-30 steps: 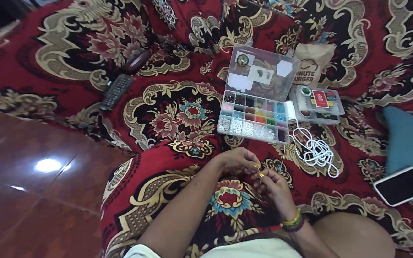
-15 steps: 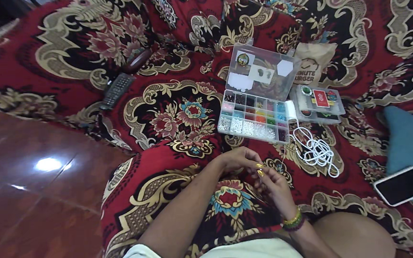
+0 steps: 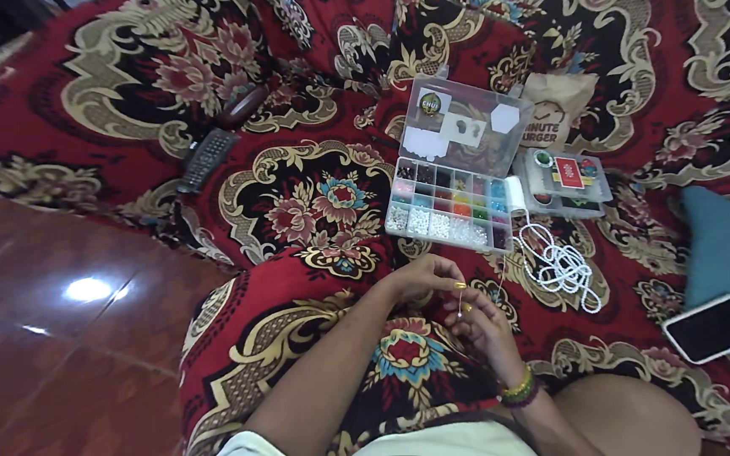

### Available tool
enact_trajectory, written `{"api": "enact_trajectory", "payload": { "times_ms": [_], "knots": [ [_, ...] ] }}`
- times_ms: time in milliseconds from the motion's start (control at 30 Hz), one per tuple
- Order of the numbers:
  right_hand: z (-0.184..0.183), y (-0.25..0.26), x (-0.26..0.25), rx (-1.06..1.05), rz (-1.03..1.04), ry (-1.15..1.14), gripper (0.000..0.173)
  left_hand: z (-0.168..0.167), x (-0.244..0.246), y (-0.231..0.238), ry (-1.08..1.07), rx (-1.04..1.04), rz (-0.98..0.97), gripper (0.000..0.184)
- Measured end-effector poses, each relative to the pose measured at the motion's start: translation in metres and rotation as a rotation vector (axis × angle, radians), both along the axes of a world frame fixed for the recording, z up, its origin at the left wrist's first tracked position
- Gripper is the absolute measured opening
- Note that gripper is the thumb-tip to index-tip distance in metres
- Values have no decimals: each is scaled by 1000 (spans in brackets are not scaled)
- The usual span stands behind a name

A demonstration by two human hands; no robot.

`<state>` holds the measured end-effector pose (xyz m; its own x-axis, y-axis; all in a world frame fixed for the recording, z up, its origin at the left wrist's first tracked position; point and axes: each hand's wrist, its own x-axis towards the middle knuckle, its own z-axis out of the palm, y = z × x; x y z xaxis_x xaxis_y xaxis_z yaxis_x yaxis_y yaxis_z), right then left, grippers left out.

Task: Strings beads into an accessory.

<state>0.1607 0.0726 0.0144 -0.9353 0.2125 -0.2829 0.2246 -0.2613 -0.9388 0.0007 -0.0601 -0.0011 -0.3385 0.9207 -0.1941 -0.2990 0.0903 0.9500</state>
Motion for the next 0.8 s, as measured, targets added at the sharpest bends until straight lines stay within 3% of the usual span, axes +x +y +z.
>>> {"api": "enact_trajectory", "payload": {
  "times_ms": [167,233,333,433,533,800],
  "knots": [
    [4,-2,-1,115,-40,-33,22,5,1,2,139,-25,145,13],
    [3,-1,-1,117,-40,-34,22,5,0,2,372,-86,319,22],
    [2,0,0,121,-43,-32,21,6,-6,0,683,-366,478,41],
    [1,0,-1,142,-46,-36,21,13,-11,-2,682,-686,420,58],
    [1,0,-1,153,-36,-30,21,19,-12,0,689,-839,336,59],
    [1,-2,-1,155,-28,-29,21,13,-15,2,696,-816,306,46]
  ]
}}
